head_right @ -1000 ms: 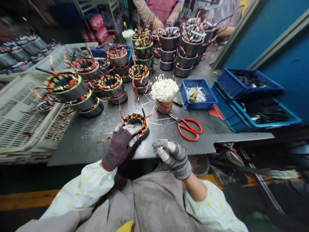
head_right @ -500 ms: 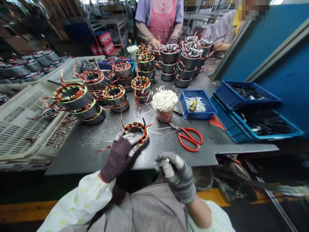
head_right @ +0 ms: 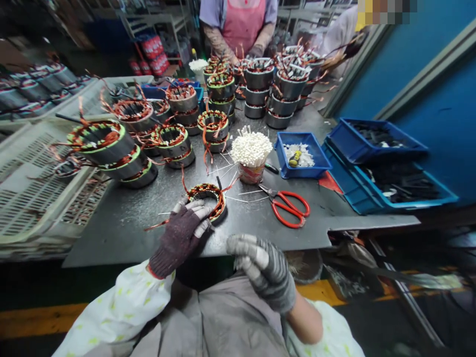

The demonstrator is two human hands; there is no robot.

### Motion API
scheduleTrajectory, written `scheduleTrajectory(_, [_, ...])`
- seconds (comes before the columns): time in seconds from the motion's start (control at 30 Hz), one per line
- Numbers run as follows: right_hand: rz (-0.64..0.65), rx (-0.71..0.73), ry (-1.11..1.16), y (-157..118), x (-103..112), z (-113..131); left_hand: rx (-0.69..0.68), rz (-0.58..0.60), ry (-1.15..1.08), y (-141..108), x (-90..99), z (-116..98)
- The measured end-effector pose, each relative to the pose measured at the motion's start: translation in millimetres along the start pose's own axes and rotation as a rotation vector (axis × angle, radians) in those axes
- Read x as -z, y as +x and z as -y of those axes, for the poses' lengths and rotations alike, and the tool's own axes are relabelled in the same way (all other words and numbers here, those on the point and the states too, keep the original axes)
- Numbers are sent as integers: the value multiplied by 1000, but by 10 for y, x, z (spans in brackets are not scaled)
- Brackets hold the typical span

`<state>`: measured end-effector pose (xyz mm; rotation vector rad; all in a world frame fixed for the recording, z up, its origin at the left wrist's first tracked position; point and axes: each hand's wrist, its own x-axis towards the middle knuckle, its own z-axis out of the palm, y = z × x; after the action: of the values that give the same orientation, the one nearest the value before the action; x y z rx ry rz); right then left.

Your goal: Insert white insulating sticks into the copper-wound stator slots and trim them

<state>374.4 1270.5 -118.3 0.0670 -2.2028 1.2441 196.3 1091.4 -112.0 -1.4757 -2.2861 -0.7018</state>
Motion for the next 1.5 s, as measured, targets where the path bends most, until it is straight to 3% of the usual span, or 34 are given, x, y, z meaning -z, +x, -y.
scheduleTrajectory(0.1, [243,112,32,-88,70,-11,16,21,-16,4,26,-15])
scheduleTrajectory(0.2, [305,36,31,-175,63,-37,38,37,-18,12,34,-21])
scheduleTrajectory(0.43, [245,62,9,-121,-128,-120,68,17,4,20,10,-41])
scheduleTrajectory(0.63, [105,-11,112,256,-482,-290,293,-124,69,34,-97,-109])
scheduleTrajectory(0.7, [22,-94,221,383,-542,-293,315,-176,9,56,-123,-116])
scheduleTrajectory(0.77, [-36,-278,362,486,-566,-280,257,-198,-71,79,-128,-111])
scheduleTrajectory(0.87, [-53,-569,557,574,-565,-256,158,-203,-97,98,-111,-94])
scheduleTrajectory(0.93, [-43,-630,599,589,-555,-236,134,-205,-76,95,-98,-85])
scheduleTrajectory(1.13, [41,-533,369,639,-569,-236,38,-228,-55,69,-79,-84])
scheduleTrajectory(1.27, [-2,-450,193,674,-610,-323,14,-221,-64,47,-62,-83])
scheduleTrajectory(1.5, [-50,-427,238,591,-546,-296,-7,-213,-35,20,-93,-42])
